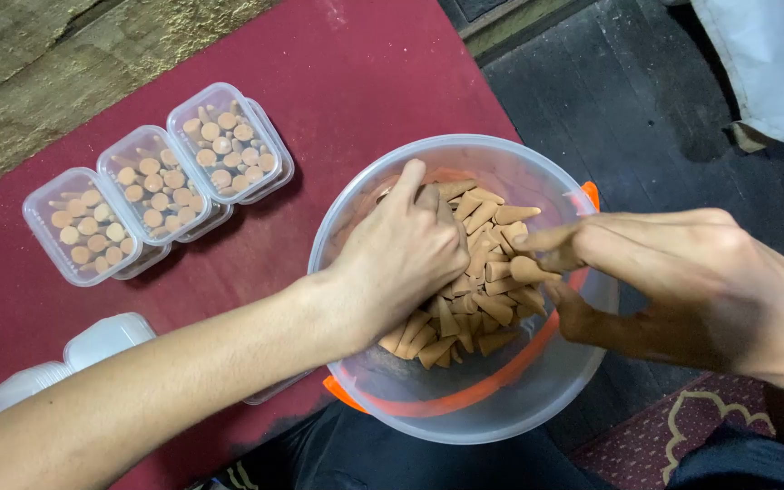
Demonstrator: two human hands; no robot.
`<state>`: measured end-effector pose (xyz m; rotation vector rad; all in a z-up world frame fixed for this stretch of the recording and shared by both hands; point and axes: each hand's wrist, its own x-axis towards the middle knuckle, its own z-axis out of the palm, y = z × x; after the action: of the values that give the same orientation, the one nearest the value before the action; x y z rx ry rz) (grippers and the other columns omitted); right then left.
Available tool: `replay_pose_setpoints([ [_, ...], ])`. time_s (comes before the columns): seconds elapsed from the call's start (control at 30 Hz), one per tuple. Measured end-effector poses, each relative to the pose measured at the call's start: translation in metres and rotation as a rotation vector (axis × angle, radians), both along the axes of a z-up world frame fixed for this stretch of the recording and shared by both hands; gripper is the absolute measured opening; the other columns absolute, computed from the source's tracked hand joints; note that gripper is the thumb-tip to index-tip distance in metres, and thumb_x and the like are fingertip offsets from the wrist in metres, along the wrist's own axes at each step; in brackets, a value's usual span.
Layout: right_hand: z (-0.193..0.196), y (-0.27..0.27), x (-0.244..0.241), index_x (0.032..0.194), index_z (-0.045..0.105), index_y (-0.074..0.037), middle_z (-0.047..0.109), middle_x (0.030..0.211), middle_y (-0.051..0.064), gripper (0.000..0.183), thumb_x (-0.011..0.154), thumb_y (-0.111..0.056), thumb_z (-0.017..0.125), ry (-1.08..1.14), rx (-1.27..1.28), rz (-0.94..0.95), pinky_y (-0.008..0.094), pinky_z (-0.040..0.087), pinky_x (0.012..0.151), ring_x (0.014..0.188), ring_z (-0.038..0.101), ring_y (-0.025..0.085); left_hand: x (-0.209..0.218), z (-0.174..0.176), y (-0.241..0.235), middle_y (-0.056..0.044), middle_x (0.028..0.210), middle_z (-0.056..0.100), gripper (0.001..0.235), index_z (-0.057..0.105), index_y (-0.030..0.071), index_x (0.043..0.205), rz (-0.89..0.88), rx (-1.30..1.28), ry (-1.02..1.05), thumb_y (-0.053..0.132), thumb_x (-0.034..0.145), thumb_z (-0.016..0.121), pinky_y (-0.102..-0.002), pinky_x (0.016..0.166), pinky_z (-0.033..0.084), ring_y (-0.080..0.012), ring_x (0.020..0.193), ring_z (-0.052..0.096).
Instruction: The person sorts small, cone-shaped clay pieces from a large transparent bucket into smaller rectangular plastic containers. They pick up the pieces by hand and place them into the containers, occasionally adjusting the arrangement inside.
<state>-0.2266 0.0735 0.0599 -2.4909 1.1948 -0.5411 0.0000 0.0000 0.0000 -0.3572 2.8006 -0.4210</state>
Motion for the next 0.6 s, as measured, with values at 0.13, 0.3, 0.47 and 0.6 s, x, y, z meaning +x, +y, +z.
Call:
replay_pose_setpoints([
  [0.13, 0.001, 0.008, 0.001, 0.092, 0.070, -0.008, 0.080, 0.101, -0.005, 0.015, 0.079, -0.007, 0.077, -0.075, 0.051, -0.084, 0.026, 0.063, 0.078, 0.086, 0.078, 0.007, 0.000, -0.006, -0.004, 0.000, 0.062, 0.062, 0.028, 0.065, 0.021, 0.071, 0.023, 0.000, 0.030, 0.009, 0.097, 0.060, -0.042, 0.080, 0.041, -0.0211, 0.062, 0.054],
  [0.3, 0.008, 0.003, 0.008, 0.092, 0.074, -0.006, 0.080, 0.092, -0.005, 0.014, 0.080, 0.001, 0.075, -0.183, 0.032, -0.078, 0.020, 0.064, 0.069, 0.073, 0.077, 0.005, -0.002, -0.009, -0.006, 0.004, 0.064, 0.061, 0.030, 0.064, 0.022, 0.071, 0.041, 0.066, -0.020, 0.008, 0.098, 0.064, -0.042, 0.077, 0.040, -0.0218, 0.072, 0.052],
  [0.47, 0.011, 0.008, 0.007, 0.092, 0.074, -0.004, 0.081, 0.093, 0.000, 0.012, 0.080, 0.000, 0.074, -0.225, 0.079, -0.113, 0.022, 0.066, 0.077, 0.082, 0.080, 0.009, 0.001, -0.002, -0.006, 0.001, 0.068, 0.063, 0.022, 0.064, 0.018, 0.079, 0.061, 0.118, 0.019, 0.003, 0.095, 0.064, -0.041, 0.072, 0.040, -0.0233, 0.077, 0.054],
  [0.6, 0.028, 0.014, 0.013, 0.079, 0.065, -0.001, 0.081, 0.093, 0.007, 0.006, 0.085, -0.001, 0.065, -0.291, 0.155, -0.218, 0.022, 0.069, 0.069, 0.082, 0.084, 0.014, -0.004, 0.005, -0.003, -0.013, 0.099, 0.070, 0.024, 0.068, 0.009, 0.103, 0.229, 0.434, 0.144, 0.000, 0.080, 0.068, -0.049, 0.079, 0.048, -0.0324, 0.102, 0.060],
])
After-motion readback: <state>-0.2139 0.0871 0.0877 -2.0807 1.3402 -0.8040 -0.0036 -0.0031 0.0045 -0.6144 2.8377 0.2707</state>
